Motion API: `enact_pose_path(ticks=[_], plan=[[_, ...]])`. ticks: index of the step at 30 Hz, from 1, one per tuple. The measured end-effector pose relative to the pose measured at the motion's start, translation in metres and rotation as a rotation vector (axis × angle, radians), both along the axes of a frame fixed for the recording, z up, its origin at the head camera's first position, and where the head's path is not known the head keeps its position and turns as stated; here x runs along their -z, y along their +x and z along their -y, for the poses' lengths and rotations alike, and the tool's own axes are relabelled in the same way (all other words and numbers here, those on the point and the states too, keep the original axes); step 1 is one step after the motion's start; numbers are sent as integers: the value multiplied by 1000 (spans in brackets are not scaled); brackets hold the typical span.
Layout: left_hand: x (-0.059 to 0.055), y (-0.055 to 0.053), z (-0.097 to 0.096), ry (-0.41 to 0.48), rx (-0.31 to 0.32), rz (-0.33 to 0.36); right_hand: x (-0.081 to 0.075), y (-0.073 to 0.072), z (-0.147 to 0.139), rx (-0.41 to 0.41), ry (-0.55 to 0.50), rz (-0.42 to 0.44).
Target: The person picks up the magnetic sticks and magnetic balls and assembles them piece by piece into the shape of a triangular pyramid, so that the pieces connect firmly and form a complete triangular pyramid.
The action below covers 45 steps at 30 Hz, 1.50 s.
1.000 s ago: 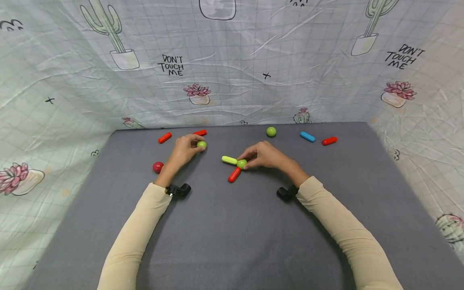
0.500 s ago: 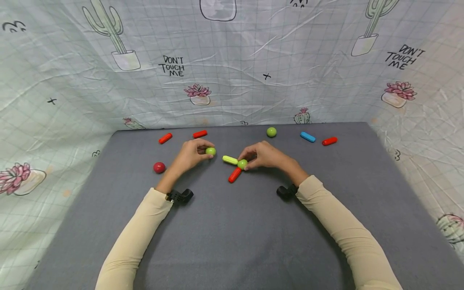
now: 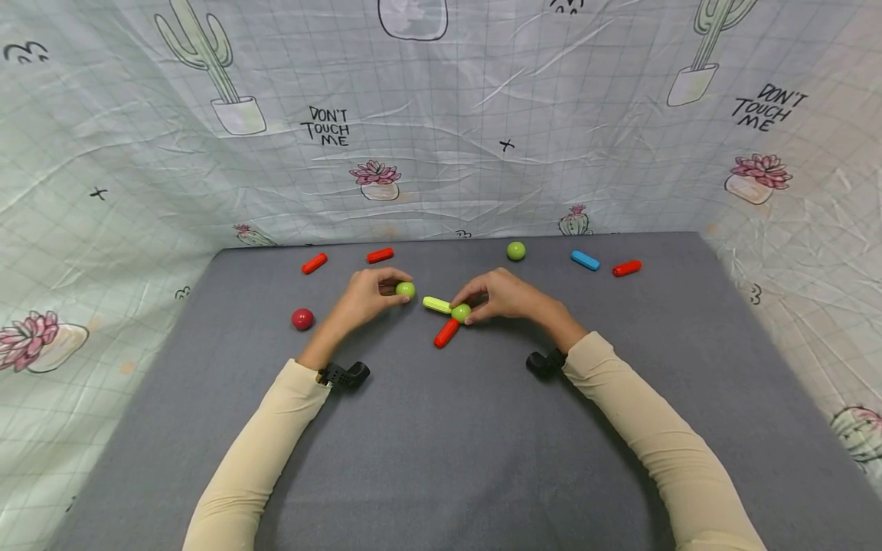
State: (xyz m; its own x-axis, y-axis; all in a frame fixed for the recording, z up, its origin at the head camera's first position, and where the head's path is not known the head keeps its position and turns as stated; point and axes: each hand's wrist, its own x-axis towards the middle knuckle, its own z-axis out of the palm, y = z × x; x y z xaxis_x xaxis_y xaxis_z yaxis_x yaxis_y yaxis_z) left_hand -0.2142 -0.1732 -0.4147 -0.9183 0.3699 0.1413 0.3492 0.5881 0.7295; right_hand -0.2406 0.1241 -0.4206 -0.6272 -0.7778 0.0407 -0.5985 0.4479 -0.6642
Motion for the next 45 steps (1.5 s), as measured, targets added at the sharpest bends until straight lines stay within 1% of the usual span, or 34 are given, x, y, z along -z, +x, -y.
enact_pose_path(ticks=[7,14,19,28,35,45], plan=[[1,0,-1,-7,8,6,0,0,1,-6,6,-5],[1,1,-3,-15,29,7,0,-1,-1,-20,3,-14],[3,0,-5,-18,43,15,1,-2,-2,-23,0,-22],[6,-1,-8,-21,66,31,3,-2,-1,-41,-31,-8],[9,1,-9,-29,98,35,6,-3,-1,-42,-49,1],[11,0,-9,-26,102,38,7,1,-2,-28,-74,15]])
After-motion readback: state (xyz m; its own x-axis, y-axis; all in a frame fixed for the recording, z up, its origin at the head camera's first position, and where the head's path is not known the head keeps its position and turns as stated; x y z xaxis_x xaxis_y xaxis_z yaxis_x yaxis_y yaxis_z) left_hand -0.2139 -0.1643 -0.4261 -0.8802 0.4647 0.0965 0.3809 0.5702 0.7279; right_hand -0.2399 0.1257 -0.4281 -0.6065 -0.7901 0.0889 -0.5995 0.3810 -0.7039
